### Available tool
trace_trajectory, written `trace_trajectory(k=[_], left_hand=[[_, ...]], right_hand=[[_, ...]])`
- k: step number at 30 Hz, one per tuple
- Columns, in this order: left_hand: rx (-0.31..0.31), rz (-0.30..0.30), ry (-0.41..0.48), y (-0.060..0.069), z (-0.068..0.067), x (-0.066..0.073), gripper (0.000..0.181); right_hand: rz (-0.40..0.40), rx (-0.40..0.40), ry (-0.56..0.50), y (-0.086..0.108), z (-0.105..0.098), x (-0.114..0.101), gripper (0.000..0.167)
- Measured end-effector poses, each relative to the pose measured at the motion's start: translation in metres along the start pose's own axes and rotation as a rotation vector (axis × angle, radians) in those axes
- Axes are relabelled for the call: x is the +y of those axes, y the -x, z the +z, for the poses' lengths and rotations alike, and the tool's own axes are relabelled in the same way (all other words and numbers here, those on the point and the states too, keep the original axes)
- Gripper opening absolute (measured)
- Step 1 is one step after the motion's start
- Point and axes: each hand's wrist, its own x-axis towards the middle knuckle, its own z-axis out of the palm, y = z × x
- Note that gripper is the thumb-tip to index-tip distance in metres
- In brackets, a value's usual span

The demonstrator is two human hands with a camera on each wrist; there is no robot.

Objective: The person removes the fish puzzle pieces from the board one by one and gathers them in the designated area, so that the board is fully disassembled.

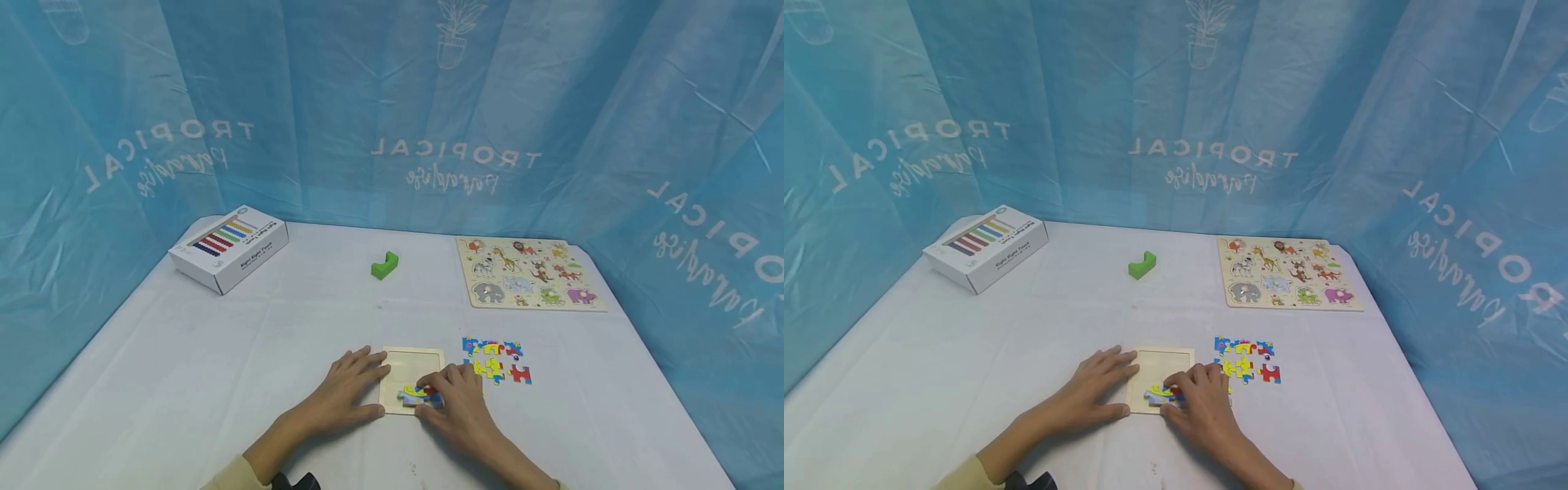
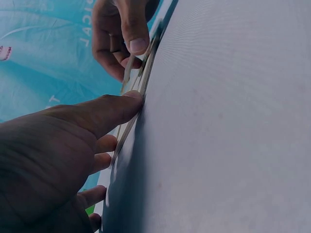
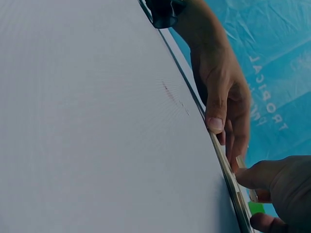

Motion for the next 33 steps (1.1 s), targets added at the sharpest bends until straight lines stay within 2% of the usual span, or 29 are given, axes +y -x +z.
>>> trace_trajectory(k=[8,21,26,33], left_hand=[[-0.01,-0.009,-0.015,0.0,0.0,0.0,0.06],[0.001,-0.007,-0.002,0.001,0.0,0.0,0.06],[0.002,-0.004,0.006,0.001,0.0,0.0,0.06],[0.015,0.013,-0.01,0.001,-0.001,0.0,0.06]], right_hand=[[-0.039,0.077,-0.003,0.0,-0.007,0.009,0.036],[-0.04,0.176,0.027,0.007,-0.023,0.034,0.039],[-0.018,0.211,0.039,0.012,-0.031,0.045,0.039],[0.095,0.15,0.054,0.02,-0.045,0.059,0.037]])
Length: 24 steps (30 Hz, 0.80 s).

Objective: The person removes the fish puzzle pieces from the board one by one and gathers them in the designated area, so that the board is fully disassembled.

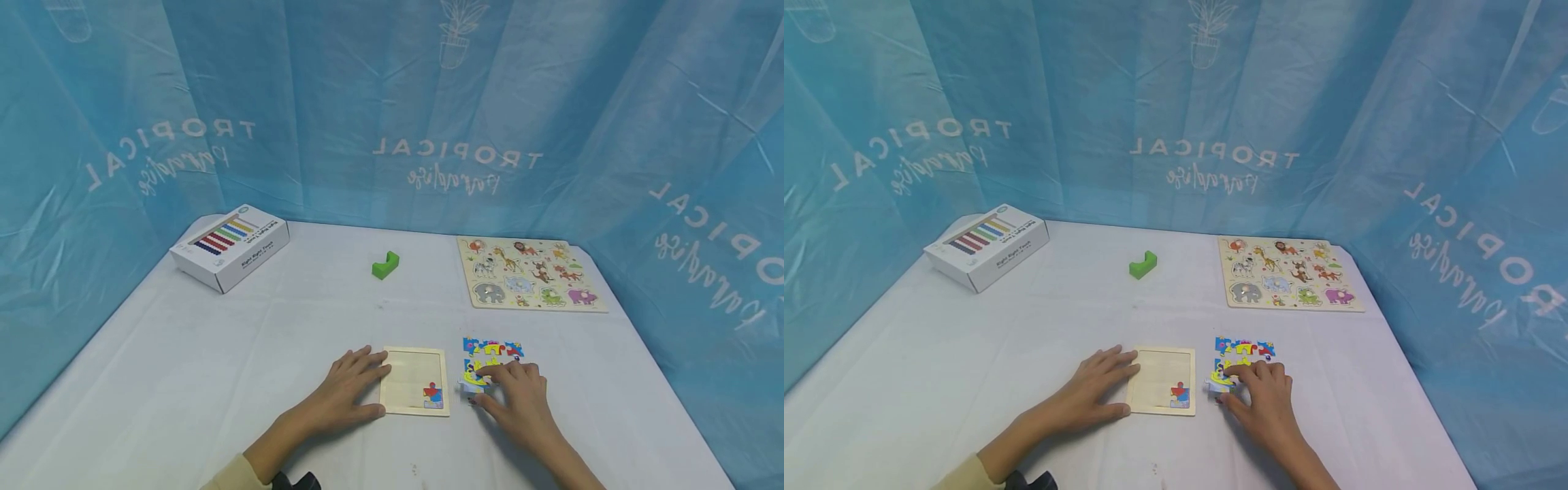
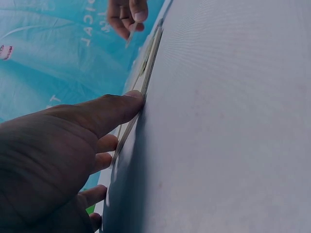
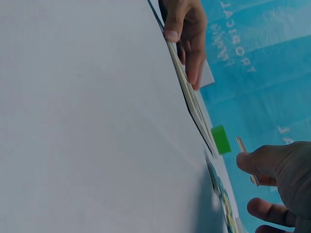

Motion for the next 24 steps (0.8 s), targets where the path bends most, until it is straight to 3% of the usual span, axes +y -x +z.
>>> trace_trajectory(k=[17,24], left_hand=[[0.022,0.025,-0.004,0.0,0.001,0.001,0.058],[0.039,0.034,0.013,0.0,0.001,0.001,0.06]], right_hand=[[0.113,-0.026,0.072,0.011,-0.017,0.031,0.038],[0.203,-0.118,0.109,0.013,-0.02,0.038,0.04]])
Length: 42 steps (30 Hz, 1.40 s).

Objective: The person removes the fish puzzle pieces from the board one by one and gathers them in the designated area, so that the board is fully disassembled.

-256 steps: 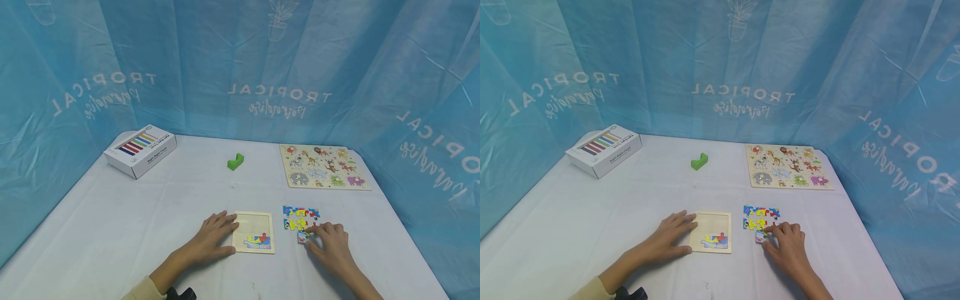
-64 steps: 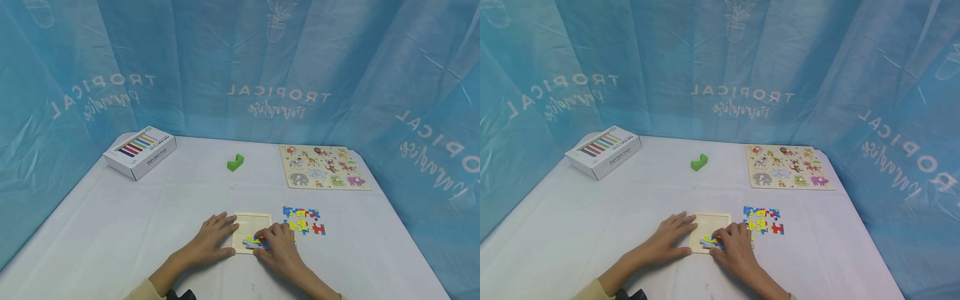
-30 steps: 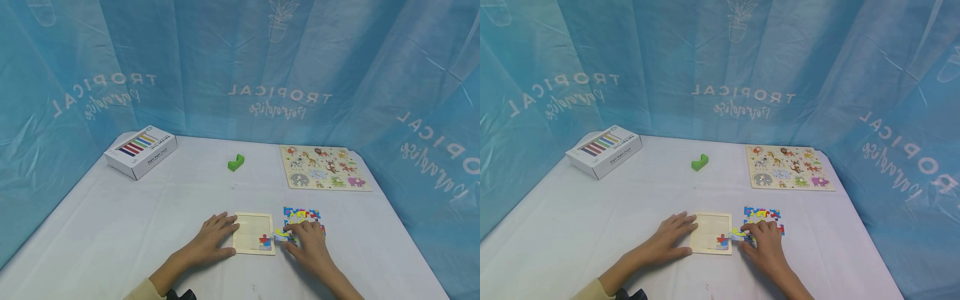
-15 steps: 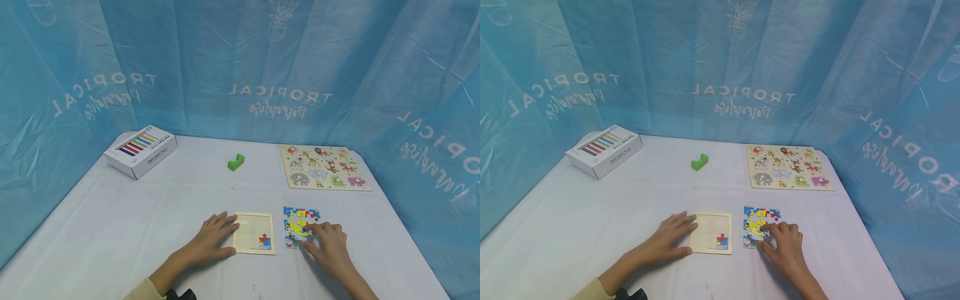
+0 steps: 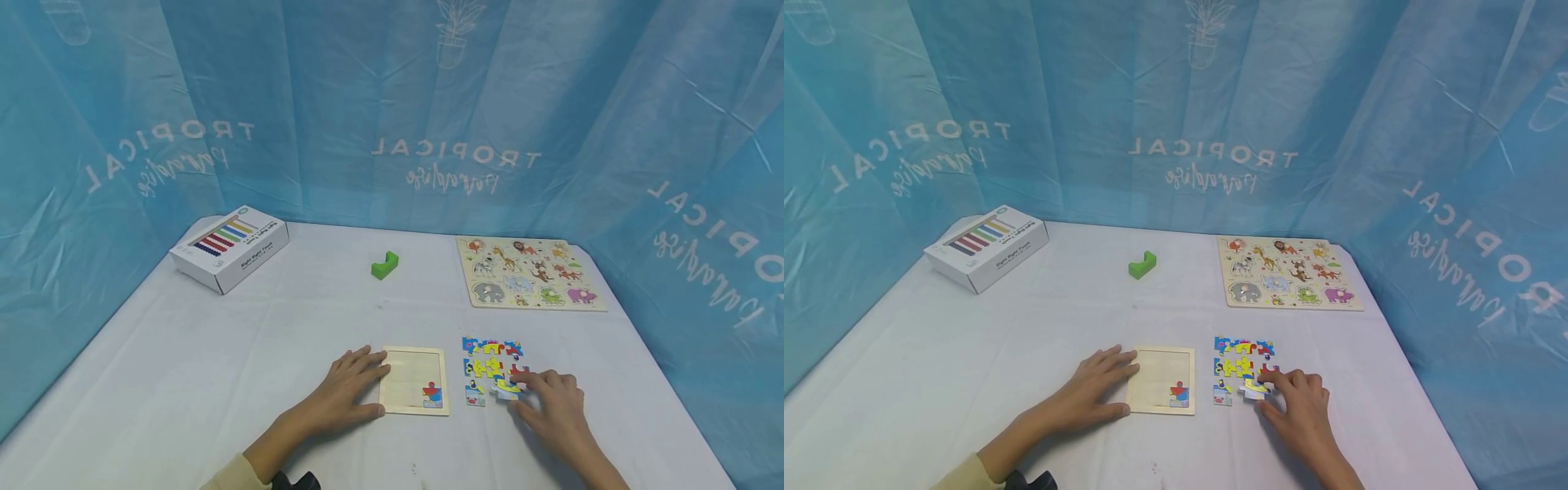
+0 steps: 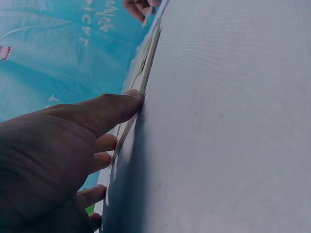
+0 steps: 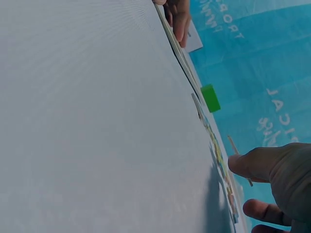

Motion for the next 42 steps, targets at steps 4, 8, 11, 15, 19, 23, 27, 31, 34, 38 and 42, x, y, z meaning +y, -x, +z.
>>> trace_trajectory(k=[4,8,11,15,19,23,27,31,34,38,42], left_hand=[[-0.019,-0.017,-0.003,-0.0003,-0.0007,0.0,0.06],[-0.04,-0.04,-0.011,-0.0004,-0.0016,0.0003,0.06],[-0.046,-0.047,-0.023,-0.0004,-0.0016,0.0004,0.06],[-0.042,-0.044,-0.018,-0.0007,-0.0014,0.0005,0.06],[-0.034,-0.038,-0.009,-0.001,-0.0011,0.0008,0.06],[-0.034,-0.035,-0.011,-0.0008,-0.0006,0.0008,0.059],[-0.03,-0.029,-0.022,-0.0005,-0.0004,0.0001,0.06],[-0.03,-0.03,-0.022,-0.0002,-0.001,-0.0003,0.06],[-0.032,-0.033,-0.028,-0.0006,-0.0012,-0.0005,0.06],[-0.041,-0.042,-0.022,-0.0008,-0.0009,-0.0008,0.06],[-0.041,-0.042,-0.023,-0.0008,-0.0007,-0.0008,0.06]], right_hand=[[0.029,-0.026,0.006,0.0013,-0.0005,0.0045,0.04],[0.038,-0.037,0.005,0.003,-0.0009,0.0076,0.039],[0.042,-0.047,0.001,0.004,-0.001,0.0083,0.038],[0.043,-0.071,-0.018,0.005,0.0002,0.0074,0.036],[0.028,-0.084,-0.036,0.0057,0.0028,0.006,0.035],[-0.001,-0.061,-0.04,0.0064,0.0052,0.0052,0.034],[-0.016,-0.047,-0.038,0.0066,0.0064,0.0041,0.034],[-0.018,-0.048,-0.037,0.0061,0.007,0.0031,0.034],[-0.018,-0.047,-0.038,0.006,0.007,0.0024,0.034],[-0.013,-0.049,-0.032,0.006,0.0065,0.0011,0.035],[-0.008,-0.051,-0.023,0.006,0.006,0.0004,0.035]])
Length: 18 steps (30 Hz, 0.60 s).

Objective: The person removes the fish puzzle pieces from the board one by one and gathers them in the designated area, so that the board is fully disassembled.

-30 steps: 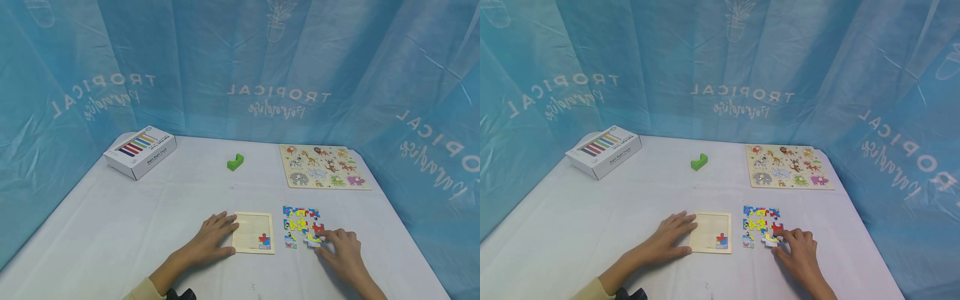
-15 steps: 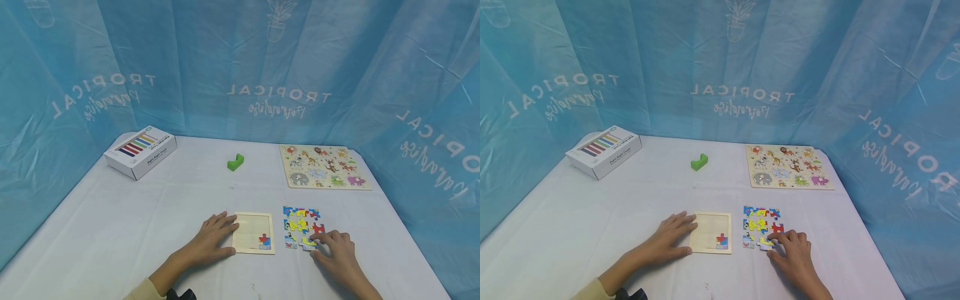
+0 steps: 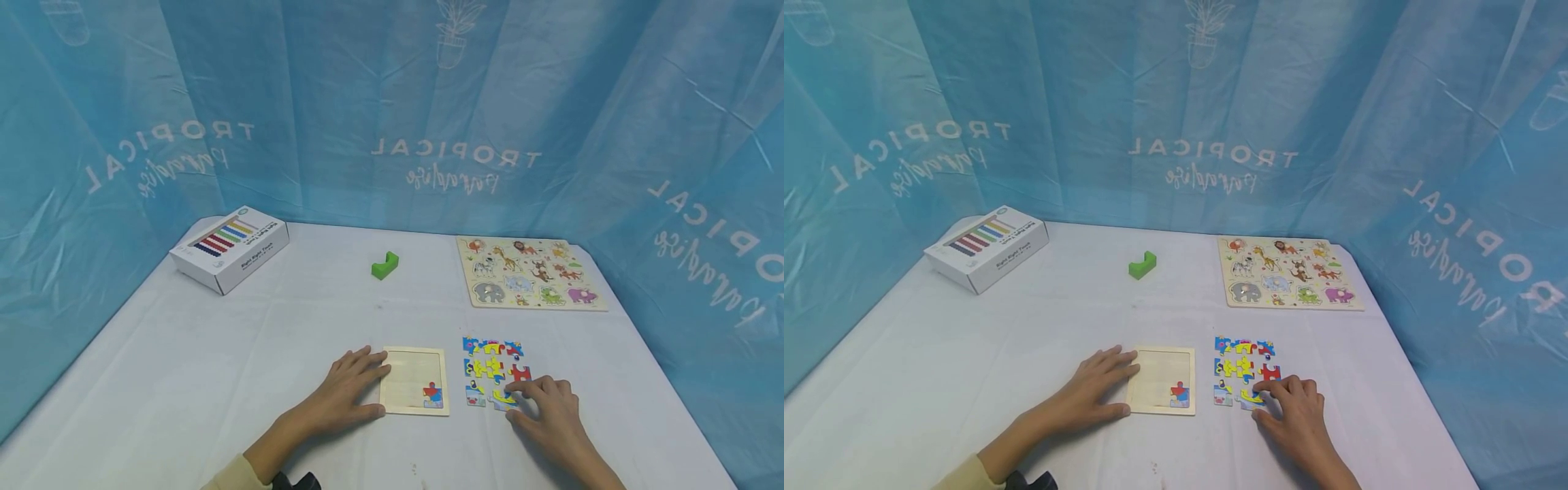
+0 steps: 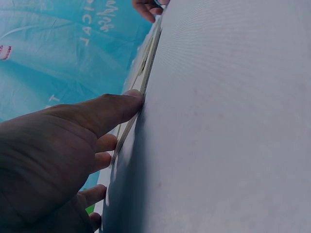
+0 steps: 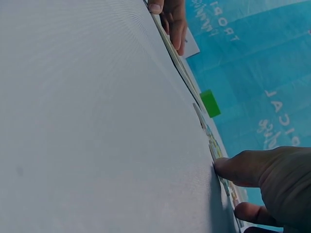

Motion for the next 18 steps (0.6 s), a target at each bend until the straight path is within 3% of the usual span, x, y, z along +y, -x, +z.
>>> trace_trajectory(k=[10,18], left_hand=[[-0.001,0.0,0.004,0.0,0.0,0.0,0.06],[0.006,0.001,0.005,0.0,0.0,-0.001,0.06]], right_hand=[[-0.014,-0.004,-0.017,-0.003,0.001,-0.009,0.04],[-0.133,0.074,-0.042,-0.009,0.012,-0.028,0.036]])
